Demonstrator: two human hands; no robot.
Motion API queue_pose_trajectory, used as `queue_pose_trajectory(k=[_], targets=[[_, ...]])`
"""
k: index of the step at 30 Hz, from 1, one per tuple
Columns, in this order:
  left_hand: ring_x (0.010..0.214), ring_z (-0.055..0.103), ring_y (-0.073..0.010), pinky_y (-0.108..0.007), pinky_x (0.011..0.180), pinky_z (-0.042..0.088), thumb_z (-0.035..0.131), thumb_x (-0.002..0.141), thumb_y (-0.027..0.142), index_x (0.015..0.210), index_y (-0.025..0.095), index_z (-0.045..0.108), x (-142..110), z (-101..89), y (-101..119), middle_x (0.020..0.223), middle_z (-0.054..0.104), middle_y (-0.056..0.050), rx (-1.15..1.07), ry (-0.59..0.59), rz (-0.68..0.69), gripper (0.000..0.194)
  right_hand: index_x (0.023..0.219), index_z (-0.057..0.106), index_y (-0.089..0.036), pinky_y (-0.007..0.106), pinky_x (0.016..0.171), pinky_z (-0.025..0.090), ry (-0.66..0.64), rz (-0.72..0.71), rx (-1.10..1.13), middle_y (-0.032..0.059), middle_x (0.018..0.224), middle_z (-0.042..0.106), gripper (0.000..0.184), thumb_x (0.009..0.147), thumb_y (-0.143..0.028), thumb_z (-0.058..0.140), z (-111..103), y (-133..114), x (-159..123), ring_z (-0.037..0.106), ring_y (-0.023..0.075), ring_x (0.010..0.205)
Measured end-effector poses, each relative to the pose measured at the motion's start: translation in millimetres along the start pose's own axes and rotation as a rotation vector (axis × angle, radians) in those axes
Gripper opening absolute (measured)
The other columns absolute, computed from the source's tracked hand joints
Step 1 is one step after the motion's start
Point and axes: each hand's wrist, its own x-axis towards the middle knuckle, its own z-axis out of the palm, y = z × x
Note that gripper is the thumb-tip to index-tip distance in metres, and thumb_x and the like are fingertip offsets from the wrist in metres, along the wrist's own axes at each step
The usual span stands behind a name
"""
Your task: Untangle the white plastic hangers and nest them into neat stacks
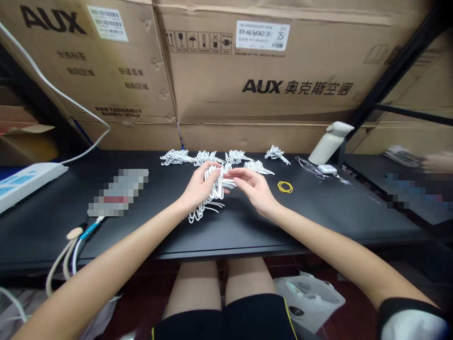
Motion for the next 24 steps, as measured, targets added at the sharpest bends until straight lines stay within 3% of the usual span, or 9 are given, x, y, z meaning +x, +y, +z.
queue_pose_trajectory(k=[5, 9, 13, 17, 20, 24], targets=[[0.068, 0.069, -0.02, -0.03, 0.056, 0.057, 0.059, 0.082, 0.037, 0.099, 0.018, 0.051, -0.7, -0.3, -1.1, 0.091, 0.067, -0.006, 0.007, -0.006, 0.037, 0.026, 0.085, 0.068, -0.018, 0.034, 0.077, 0.054, -0.013, 0.097, -0.047, 0.0074, 0.099, 0.071, 0.026, 0.07, -0.038, 0.073, -3.4, 0.1, 2.9, 0.066, 0.0186, 0.084], [0.065, 0.069, -0.0186, -0.03, 0.058, 0.057, 0.06, 0.082, 0.036, 0.099, 0.018, 0.051, -1.8, 1.1, 1.1, 0.089, 0.067, -0.005, -0.013, -0.029, 0.032, 0.026, 0.077, 0.069, -0.016, 0.026, 0.06, 0.05, -0.021, 0.199, -0.062, 0.0056, 0.089, 0.07, 0.026, 0.068, -0.04, 0.074, -7.5, -3.2, 6.1, 0.061, 0.0123, 0.066], [0.066, 0.068, -0.0177, -0.033, 0.062, 0.058, 0.058, 0.083, 0.036, 0.101, 0.018, 0.051, -3.2, 1.8, 3.1, 0.092, 0.068, -0.005, -0.04, -0.08, 0.02, 0.026, 0.071, 0.069, -0.014, 0.024, 0.054, 0.047, -0.147, 0.352, -0.028, 0.0021, 0.068, 0.063, 0.028, 0.071, -0.042, 0.071, -14.2, -8.5, 9.0, 0.052, 0.0081, 0.055], [0.071, 0.068, -0.0174, -0.031, 0.063, 0.057, 0.054, 0.085, 0.039, 0.104, 0.018, 0.052, -3.6, -0.6, 1.2, 0.098, 0.067, -0.007, 0.021, -0.141, 0.033, 0.028, 0.071, 0.067, -0.015, 0.021, 0.051, 0.045, -0.248, 0.458, 0.018, 0.0009, 0.066, 0.062, 0.025, 0.07, -0.039, 0.073, -19.1, -11.5, 10.2, 0.05, 0.0071, 0.053], [0.071, 0.067, -0.017, -0.028, 0.061, 0.056, 0.054, 0.085, 0.042, 0.105, 0.018, 0.054, -3.5, -2.6, -0.8, 0.101, 0.067, -0.007, 0.1, -0.161, 0.05, 0.031, 0.07, 0.067, -0.016, 0.021, 0.049, 0.044, -0.326, 0.472, 0.039, -0.0008, 0.064, 0.061, 0.024, 0.07, -0.039, 0.073, -20.7, -10.0, 10.1, 0.048, 0.0065, 0.05], [0.069, 0.068, -0.0174, -0.03, 0.062, 0.057, 0.054, 0.086, 0.042, 0.104, 0.019, 0.053, -3.8, -2.0, -0.4, 0.103, 0.067, -0.008, 0.034, -0.195, 0.028, 0.03, 0.068, 0.066, -0.016, 0.022, 0.048, 0.042, -0.306, 0.405, -0.013, -0.0008, 0.064, 0.061, 0.026, 0.072, -0.041, 0.07, -19.5, -5.6, 9.4, 0.046, 0.0068, 0.049]])
